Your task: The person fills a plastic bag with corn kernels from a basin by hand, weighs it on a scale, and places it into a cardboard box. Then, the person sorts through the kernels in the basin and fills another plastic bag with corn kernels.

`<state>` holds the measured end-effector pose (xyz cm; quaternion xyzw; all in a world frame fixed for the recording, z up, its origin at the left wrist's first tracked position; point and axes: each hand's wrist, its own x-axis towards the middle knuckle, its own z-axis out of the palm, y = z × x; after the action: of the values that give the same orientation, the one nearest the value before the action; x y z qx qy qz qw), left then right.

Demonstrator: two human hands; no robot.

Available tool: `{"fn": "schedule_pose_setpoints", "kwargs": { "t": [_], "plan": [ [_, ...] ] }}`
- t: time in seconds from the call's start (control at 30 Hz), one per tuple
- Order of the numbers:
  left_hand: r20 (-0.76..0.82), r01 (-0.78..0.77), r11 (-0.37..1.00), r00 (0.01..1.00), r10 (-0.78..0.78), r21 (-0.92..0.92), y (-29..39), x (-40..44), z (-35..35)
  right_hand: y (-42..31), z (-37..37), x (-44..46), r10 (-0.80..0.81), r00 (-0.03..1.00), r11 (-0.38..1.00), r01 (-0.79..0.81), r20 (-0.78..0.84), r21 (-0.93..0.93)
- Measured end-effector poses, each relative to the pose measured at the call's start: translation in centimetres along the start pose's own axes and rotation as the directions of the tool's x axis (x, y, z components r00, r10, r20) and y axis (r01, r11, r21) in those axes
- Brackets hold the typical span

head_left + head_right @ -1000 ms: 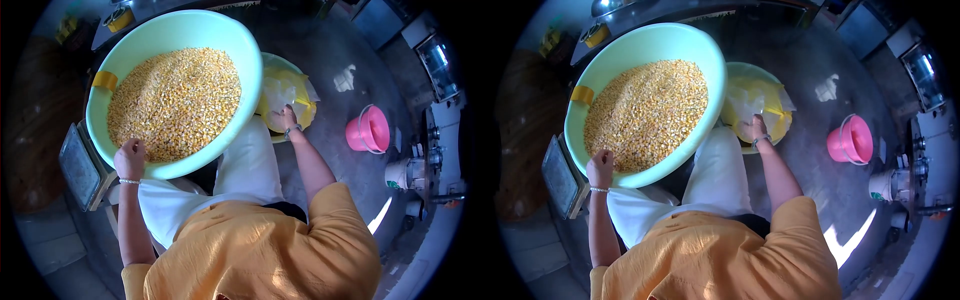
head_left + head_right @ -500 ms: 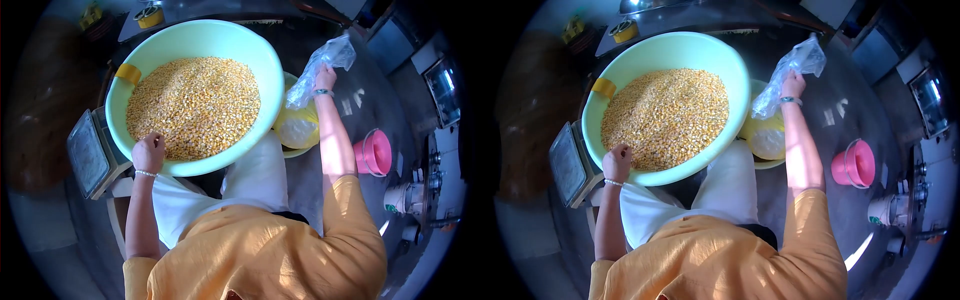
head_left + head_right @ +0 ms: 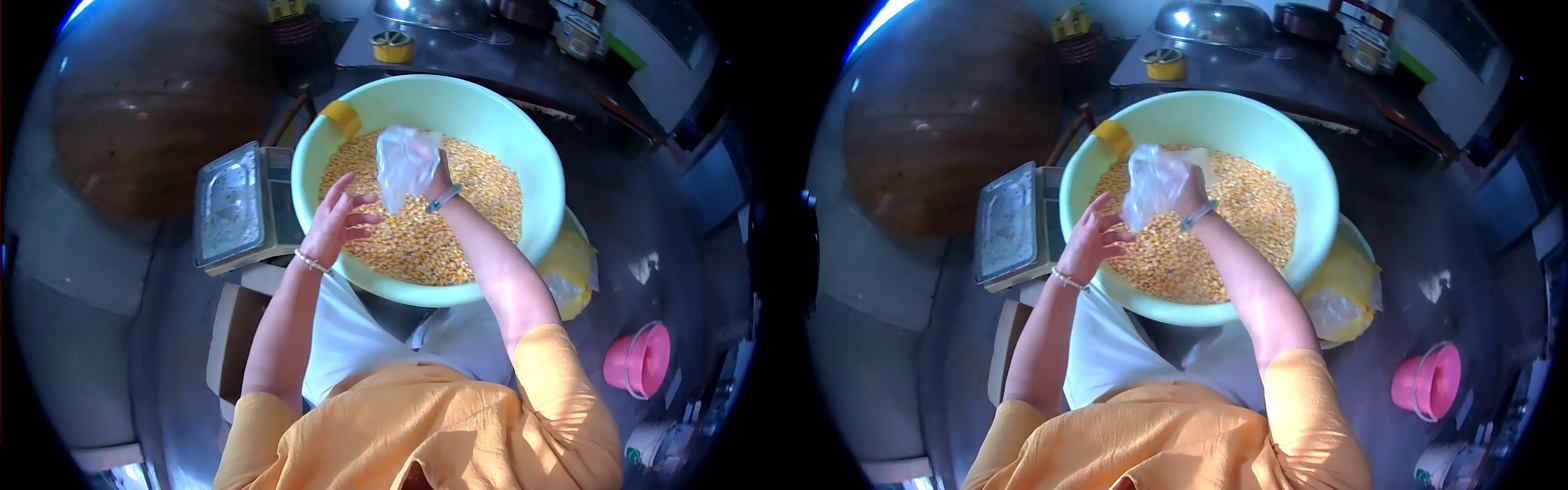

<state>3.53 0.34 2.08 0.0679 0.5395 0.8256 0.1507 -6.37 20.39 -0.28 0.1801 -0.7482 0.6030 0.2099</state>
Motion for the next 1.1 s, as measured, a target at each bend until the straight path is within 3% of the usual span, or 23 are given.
{"fn": "schedule_pose_setpoints", "kwargs": {
  "t": [0.03, 0.13, 0.17, 0.3, 0.4, 0.43, 0.53, 0.57, 0.63, 0.67, 0.7, 0.73, 0.8, 0.9, 1.03, 1.1],
  "plan": [
    [-0.029, 0.009, 1.0, 1.0, -0.009, 0.001, 0.2, 0.2, -0.2, 1.1, 1.2, -0.5, 0.025, 0.998, 0.99, -0.034, 0.064, 0.14],
    [0.027, -0.043, 0.997, 0.999, 0.041, 0.058, 0.2, 0.1, -0.4, -0.2, 2.2, -2.6, -0.132, 0.981, 0.965, 0.16, 0.14, -0.208],
    [-0.022, -0.031, 0.993, 0.999, 0.034, 0.117, 0.2, -0.1, 0.0, -0.2, 2.4, -3.2, -0.165, 0.98, 0.959, 0.185, 0.109, -0.215],
    [-0.273, 0.114, 0.932, 0.962, -0.017, 0.344, -1.6, 1.7, 1.3, 2.1, 1.9, -3.7, -0.182, 0.949, 0.93, 0.251, 0.256, -0.27],
    [-0.326, 0.04, 0.916, 0.94, 0.101, 0.399, -4.7, 4.2, 0.0, 0.9, 1.5, -3.6, -0.099, 0.932, 0.943, 0.199, 0.348, -0.265],
    [-0.346, 0.036, 0.864, 0.924, 0.162, 0.502, -5.1, 4.6, -0.2, 0.8, 1.3, -3.3, -0.146, 0.923, 0.939, 0.243, 0.357, -0.244],
    [-0.403, 0.082, 0.651, 0.84, 0.363, 0.755, -6.3, 5.3, -0.6, 0.1, 0.5, -2.5, -0.01, 0.985, 0.999, 0.003, 0.174, 0.04],
    [-0.403, 0.123, 0.584, 0.834, 0.377, 0.802, -5.9, 5.2, -0.3, -1.6, -0.8, -1.8, 0.105, 0.959, 0.958, -0.169, 0.263, 0.23],
    [-0.399, 0.205, 0.439, 0.82, 0.41, 0.874, -4.8, 4.8, 0.4, -4.1, -1.3, -1.6, 0.02, 0.953, 0.942, -0.119, 0.302, 0.314],
    [-0.348, 0.166, 0.392, 0.819, 0.457, 0.905, -4.8, 4.7, 0.4, -4.7, -1.1, -1.7, -0.025, 0.947, 0.929, -0.096, 0.319, 0.357],
    [-0.295, 0.127, 0.341, 0.814, 0.5, 0.931, -4.8, 4.7, 0.4, -4.5, -0.5, -2.2, -0.103, 0.914, 0.952, -0.023, 0.393, 0.304],
    [-0.237, 0.089, 0.286, 0.808, 0.54, 0.954, -4.8, 4.7, 0.4, -4.0, 0.3, -2.7, -0.108, 0.904, 0.99, 0.059, 0.413, 0.129],
    [-0.207, -0.022, 0.358, 0.781, 0.589, 0.934, -4.9, 4.9, 0.6, -3.0, 1.5, -3.5, -0.095, 0.887, 0.95, 0.216, 0.452, -0.224],
    [-0.234, -0.079, 0.482, 0.8, 0.553, 0.872, -4.8, 4.9, 0.6, -2.8, 0.1, -2.4, 0.122, 0.827, 0.963, 0.037, 0.549, -0.269],
    [-0.27, -0.021, 0.51, 0.829, 0.49, 0.86, -3.9, 4.2, 2.2, -1.0, 0.6, -2.9, -0.037, 0.889, 0.991, 0.09, 0.456, -0.096],
    [-0.282, -0.053, 0.549, 0.814, 0.507, 0.834, -3.9, 4.4, 2.6, -0.2, 1.1, -2.7, 0.199, 0.877, 0.98, -0.182, 0.437, -0.08]
  ]
}}
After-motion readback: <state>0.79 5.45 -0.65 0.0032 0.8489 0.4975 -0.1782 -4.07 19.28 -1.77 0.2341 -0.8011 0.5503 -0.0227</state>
